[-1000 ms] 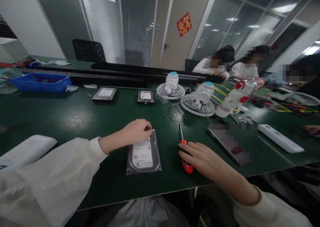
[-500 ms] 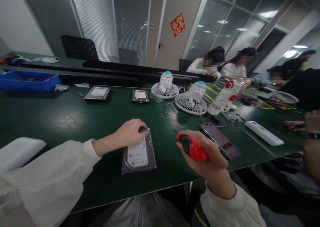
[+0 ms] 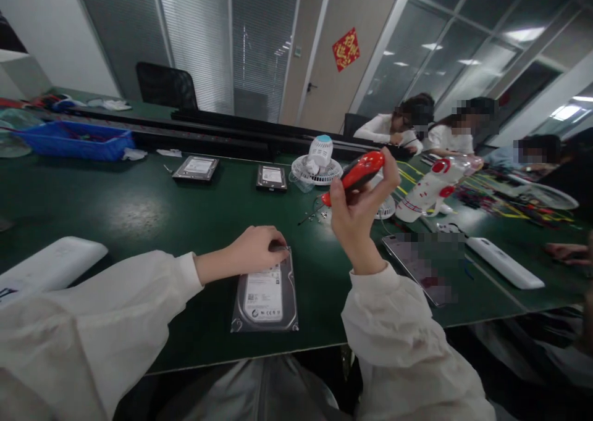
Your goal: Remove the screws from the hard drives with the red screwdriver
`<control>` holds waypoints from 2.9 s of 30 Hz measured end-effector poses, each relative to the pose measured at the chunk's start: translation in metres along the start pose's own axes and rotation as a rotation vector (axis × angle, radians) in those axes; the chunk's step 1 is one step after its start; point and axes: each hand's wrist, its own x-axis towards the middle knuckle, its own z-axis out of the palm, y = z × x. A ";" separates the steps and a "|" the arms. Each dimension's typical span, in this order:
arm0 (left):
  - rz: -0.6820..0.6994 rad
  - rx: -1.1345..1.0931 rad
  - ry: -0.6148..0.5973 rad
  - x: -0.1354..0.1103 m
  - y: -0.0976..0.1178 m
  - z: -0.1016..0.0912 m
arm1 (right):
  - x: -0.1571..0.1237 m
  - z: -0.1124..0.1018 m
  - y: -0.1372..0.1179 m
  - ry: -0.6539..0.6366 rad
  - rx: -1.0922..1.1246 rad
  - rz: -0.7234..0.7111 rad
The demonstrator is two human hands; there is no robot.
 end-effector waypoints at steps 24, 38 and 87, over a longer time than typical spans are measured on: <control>0.006 -0.254 0.031 0.000 -0.007 0.008 | -0.013 -0.004 -0.005 -0.092 0.066 -0.097; 0.004 -0.278 0.035 0.000 -0.006 0.008 | -0.018 0.000 -0.003 -0.150 0.197 -0.049; -0.035 -0.289 -0.016 0.002 -0.009 0.006 | -0.022 0.003 -0.002 -0.159 0.137 -0.012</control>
